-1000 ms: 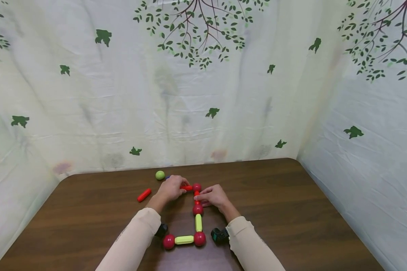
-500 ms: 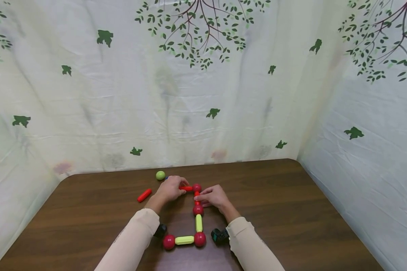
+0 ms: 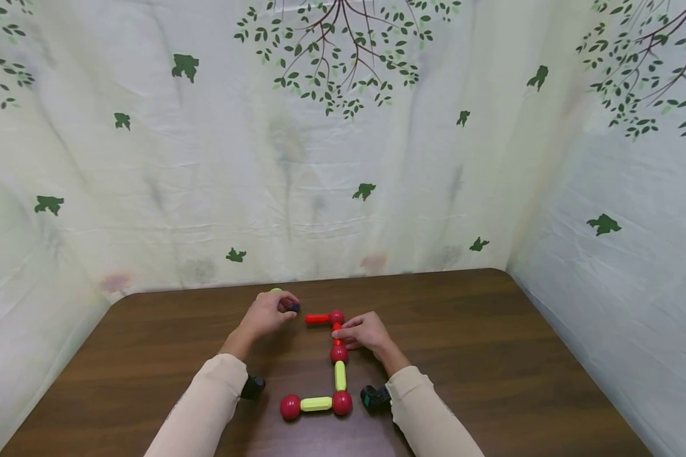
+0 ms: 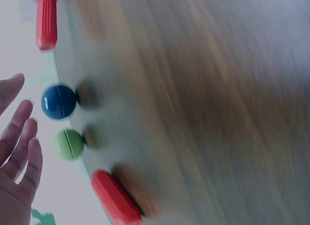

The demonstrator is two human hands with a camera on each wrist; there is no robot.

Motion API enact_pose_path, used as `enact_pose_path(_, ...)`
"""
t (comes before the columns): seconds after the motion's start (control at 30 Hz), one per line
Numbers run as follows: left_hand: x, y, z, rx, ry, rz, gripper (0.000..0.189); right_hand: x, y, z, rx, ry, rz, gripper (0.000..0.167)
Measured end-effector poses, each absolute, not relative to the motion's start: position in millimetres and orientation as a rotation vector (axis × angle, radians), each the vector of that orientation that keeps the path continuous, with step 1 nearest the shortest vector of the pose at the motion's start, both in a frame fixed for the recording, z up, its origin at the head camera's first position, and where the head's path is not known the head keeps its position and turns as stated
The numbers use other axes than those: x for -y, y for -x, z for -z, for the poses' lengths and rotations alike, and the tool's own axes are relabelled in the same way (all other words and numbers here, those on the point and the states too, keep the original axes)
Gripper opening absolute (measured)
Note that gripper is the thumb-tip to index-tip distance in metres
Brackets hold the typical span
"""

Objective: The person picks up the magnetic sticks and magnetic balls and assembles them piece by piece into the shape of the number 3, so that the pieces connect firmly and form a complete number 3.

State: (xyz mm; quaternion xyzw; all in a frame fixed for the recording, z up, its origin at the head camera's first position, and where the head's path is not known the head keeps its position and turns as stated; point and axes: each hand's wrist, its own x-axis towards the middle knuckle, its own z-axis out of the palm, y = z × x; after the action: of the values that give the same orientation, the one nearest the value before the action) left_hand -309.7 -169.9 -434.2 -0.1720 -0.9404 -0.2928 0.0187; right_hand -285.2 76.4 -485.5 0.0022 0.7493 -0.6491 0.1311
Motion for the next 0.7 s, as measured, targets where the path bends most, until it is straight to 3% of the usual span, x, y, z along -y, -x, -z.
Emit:
enact_pose_path(0.27, 182.2, 314.9, 443.1, 2.871, 0.228, 1.339, 0.03, -77.6, 286.2, 486.4, -2.169, 0.009, 1.901, 0.021)
enact_pose_path(0.57, 171.7, 320.9, 452.6, 2.862, 0.293, 1.321, 0.043, -79.7, 285.4, 485.1, -2.188, 0.018, 1.881, 0.021)
enact_pose_path(0.7, 167.1, 324.1, 455.5, 2.874, 0.358, 1.197, 0.038, -80.7, 284.9, 483.5, -2.186, 0.017, 1.875, 0.02)
